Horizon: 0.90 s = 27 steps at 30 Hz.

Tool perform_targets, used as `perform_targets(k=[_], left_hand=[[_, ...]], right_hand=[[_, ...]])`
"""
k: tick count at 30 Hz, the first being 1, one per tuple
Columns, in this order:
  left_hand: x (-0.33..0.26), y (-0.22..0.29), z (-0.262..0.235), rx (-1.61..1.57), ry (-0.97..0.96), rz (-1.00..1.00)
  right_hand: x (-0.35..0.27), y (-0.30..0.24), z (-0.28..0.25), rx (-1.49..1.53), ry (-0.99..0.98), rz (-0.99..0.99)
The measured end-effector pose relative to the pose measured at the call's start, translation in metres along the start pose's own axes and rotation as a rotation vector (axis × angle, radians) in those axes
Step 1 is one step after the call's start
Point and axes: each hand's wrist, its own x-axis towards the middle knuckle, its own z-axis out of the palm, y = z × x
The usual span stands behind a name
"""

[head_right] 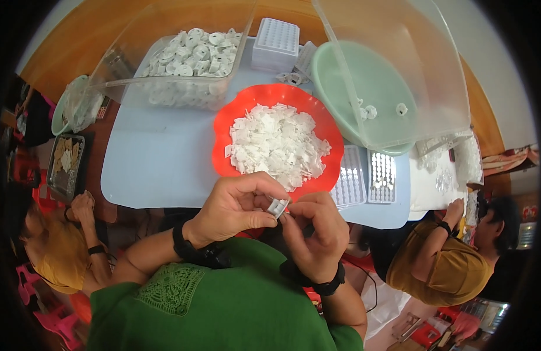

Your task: Assembling small electronic modules into plastic housings and testing them with a UV/LED device.

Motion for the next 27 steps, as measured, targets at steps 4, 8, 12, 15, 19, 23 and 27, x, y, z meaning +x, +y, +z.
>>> perform_targets(k=[4, 8, 12, 15, 19, 23, 27], left_hand=[[0.001, 0.003, 0.001, 0.002, 0.012, 0.036], [0.000, 0.000, -0.002, 0.002, -0.024, 0.054], [0.000, -0.003, -0.004, -0.006, -0.033, 0.061], [0.000, -0.002, -0.004, -0.003, -0.021, 0.046], [0.002, -0.001, -0.005, -0.016, -0.032, 0.058], [0.001, -0.003, -0.004, -0.062, 0.015, 0.017], [-0.001, 0.000, -0.004, -0.128, 0.024, -0.054]], right_hand=[[0.001, -0.002, 0.004, -0.006, 0.047, -0.021], [0.003, -0.006, 0.003, -0.056, 0.012, -0.020], [0.002, -0.001, 0.004, -0.006, 0.011, -0.002], [0.003, 0.000, 0.005, -0.028, 0.007, -0.010], [0.001, -0.003, 0.011, 0.026, 0.083, 0.049], [0.005, -0.006, 0.016, -0.066, 0.082, -0.054], [0.007, -0.008, 0.015, -0.057, 0.094, -0.062]])
